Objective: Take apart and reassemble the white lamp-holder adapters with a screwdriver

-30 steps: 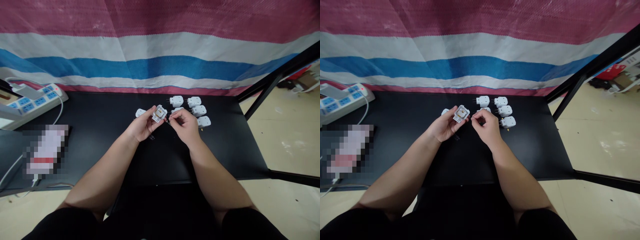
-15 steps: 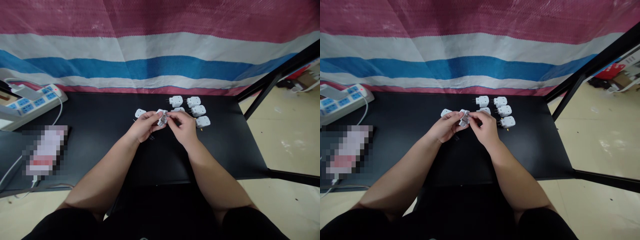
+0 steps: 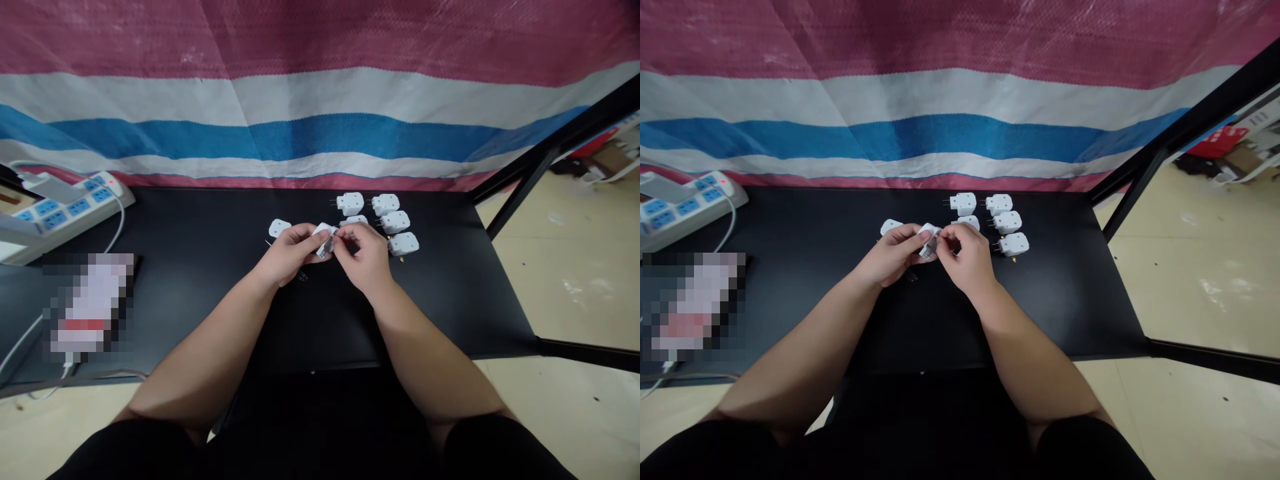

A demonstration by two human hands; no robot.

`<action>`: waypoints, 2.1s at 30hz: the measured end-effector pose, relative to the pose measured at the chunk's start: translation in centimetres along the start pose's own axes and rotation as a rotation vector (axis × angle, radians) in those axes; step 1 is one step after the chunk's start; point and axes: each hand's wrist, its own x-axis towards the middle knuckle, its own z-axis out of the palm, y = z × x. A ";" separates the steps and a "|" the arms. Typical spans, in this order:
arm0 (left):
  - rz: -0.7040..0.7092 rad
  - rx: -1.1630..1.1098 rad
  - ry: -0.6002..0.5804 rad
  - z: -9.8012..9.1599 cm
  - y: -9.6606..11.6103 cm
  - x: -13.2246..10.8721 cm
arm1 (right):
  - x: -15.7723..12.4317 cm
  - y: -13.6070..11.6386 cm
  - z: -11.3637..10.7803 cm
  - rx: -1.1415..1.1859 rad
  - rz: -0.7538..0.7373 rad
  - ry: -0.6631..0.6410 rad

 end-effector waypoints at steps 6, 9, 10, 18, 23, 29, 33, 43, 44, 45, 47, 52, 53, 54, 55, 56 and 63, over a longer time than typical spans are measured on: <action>-0.061 -0.014 -0.004 -0.1 0.3 -0.1 | 0.3 -0.1 -0.6 0.071 0.065 -0.047; -0.046 0.003 -0.001 -0.2 0.4 -0.2 | 0.5 -0.1 -1.0 0.062 0.096 -0.091; -0.045 0.008 -0.004 -0.3 0.4 -0.2 | 0.6 -0.1 -1.1 0.057 0.103 -0.103; -0.056 -0.011 -0.013 -0.3 0.4 -0.2 | 0.4 -0.1 -1.1 0.069 0.115 -0.093; -0.085 -0.017 -0.010 0.0 0.5 -0.4 | 0.5 -0.3 -1.3 0.065 0.058 -0.121; -0.065 0.009 -0.002 -0.2 0.7 -0.4 | 1.0 -0.5 -2.8 0.085 0.180 -0.248; -0.032 0.000 0.036 -0.4 1.1 -0.3 | 1.1 -0.6 -5.1 0.059 0.296 -0.383; 0.037 -0.048 0.008 -0.4 2.3 -0.8 | 0.4 0.2 -6.3 -0.302 0.253 -0.317; 0.035 -0.052 0.004 -0.5 2.3 -0.8 | 0.2 0.3 -6.2 -0.318 0.245 -0.325; 0.032 -0.055 0.001 -0.5 2.4 -0.8 | 0.1 0.4 -6.2 -0.337 0.243 -0.341; 0.027 -0.060 0.002 -0.6 2.4 -0.7 | -0.2 0.6 -6.1 -0.384 0.244 -0.397; 0.014 -0.071 0.045 -0.8 2.6 -0.5 | -1.0 1.6 -6.1 -0.410 0.184 -0.492; 0.009 -0.074 0.055 -0.8 2.6 -0.4 | -1.1 1.9 -6.0 -0.402 0.173 -0.497; 0.005 -0.078 0.064 -0.8 2.6 -0.4 | -1.2 2.1 -6.0 -0.398 0.167 -0.498; 0.000 -0.082 0.072 -0.8 2.7 -0.4 | -1.2 2.3 -6.1 -0.399 0.166 -0.497; -0.003 -0.088 0.081 -0.8 2.7 -0.3 | -1.1 2.4 -6.1 -0.399 0.165 -0.492; -0.071 -0.119 0.102 -0.9 2.5 -0.1 | 0.0 0.8 -5.3 -0.133 0.141 -0.336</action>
